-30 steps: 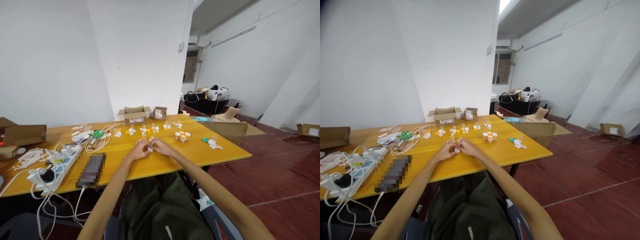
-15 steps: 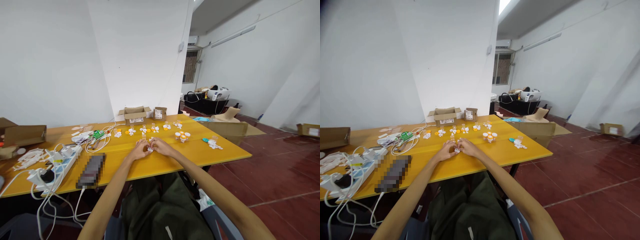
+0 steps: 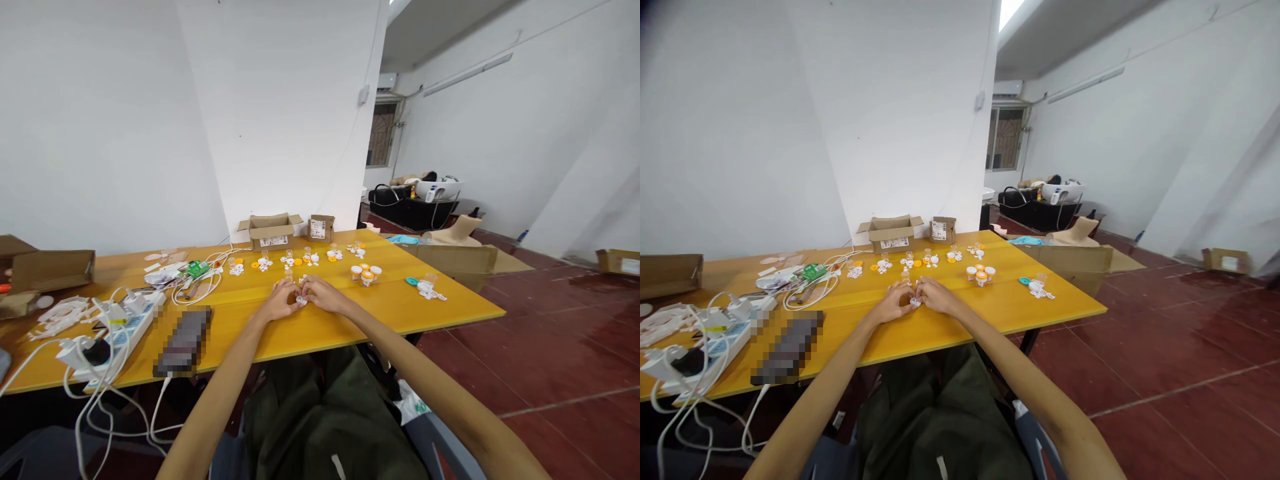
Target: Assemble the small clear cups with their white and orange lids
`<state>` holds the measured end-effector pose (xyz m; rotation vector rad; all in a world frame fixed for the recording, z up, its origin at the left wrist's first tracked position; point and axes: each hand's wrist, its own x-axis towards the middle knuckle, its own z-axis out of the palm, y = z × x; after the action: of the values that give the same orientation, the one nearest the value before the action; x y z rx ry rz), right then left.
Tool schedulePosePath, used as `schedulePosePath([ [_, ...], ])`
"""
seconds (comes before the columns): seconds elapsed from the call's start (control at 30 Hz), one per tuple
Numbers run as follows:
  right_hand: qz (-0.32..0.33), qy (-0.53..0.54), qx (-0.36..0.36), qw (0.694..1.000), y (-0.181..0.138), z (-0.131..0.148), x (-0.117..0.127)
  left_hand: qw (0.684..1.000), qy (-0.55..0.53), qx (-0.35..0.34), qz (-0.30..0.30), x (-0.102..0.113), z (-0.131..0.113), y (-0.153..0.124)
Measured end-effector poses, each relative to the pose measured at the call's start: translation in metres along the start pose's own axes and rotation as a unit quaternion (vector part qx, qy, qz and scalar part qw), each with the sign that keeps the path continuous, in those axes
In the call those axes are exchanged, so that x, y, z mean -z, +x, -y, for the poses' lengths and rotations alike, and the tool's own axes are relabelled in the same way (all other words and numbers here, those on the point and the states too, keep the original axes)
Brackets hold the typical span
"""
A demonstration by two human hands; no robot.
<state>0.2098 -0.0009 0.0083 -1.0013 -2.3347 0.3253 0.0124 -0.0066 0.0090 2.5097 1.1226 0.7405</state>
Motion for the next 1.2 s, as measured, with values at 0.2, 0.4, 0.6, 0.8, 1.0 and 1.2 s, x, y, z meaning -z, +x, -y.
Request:
schedulePosePath([
  [0.2,0.002,0.003,-0.002,1.0,-0.001,0.0,-0.001,1.0,0.003,0.004,0.003,0.0,0.001,0.0],
  [0.4,0.014,-0.004,-0.001,1.0,0.0,-0.002,0.003,1.0,0.0,0.001,0.001,-0.001,0.002,0.001],
  [0.6,0.032,-0.001,0.002,0.999,0.007,-0.004,0.004,1.0,0.002,0.007,0.009,0.0,0.001,0.0],
  [0.8,0.015,0.026,0.005,1.0,0.005,-0.009,0.0,1.0,-0.004,0.008,0.008,-0.001,0.002,0.0],
  [1.0,0.017,0.035,0.008,0.999,0.003,-0.008,0.001,1.0,-0.004,0.007,0.009,0.0,0.001,0.001],
  [1.2,0.014,0.019,0.019,1.0,0.002,-0.008,0.0,1.0,-0.006,0.0,0.004,-0.001,0.003,0.001],
])
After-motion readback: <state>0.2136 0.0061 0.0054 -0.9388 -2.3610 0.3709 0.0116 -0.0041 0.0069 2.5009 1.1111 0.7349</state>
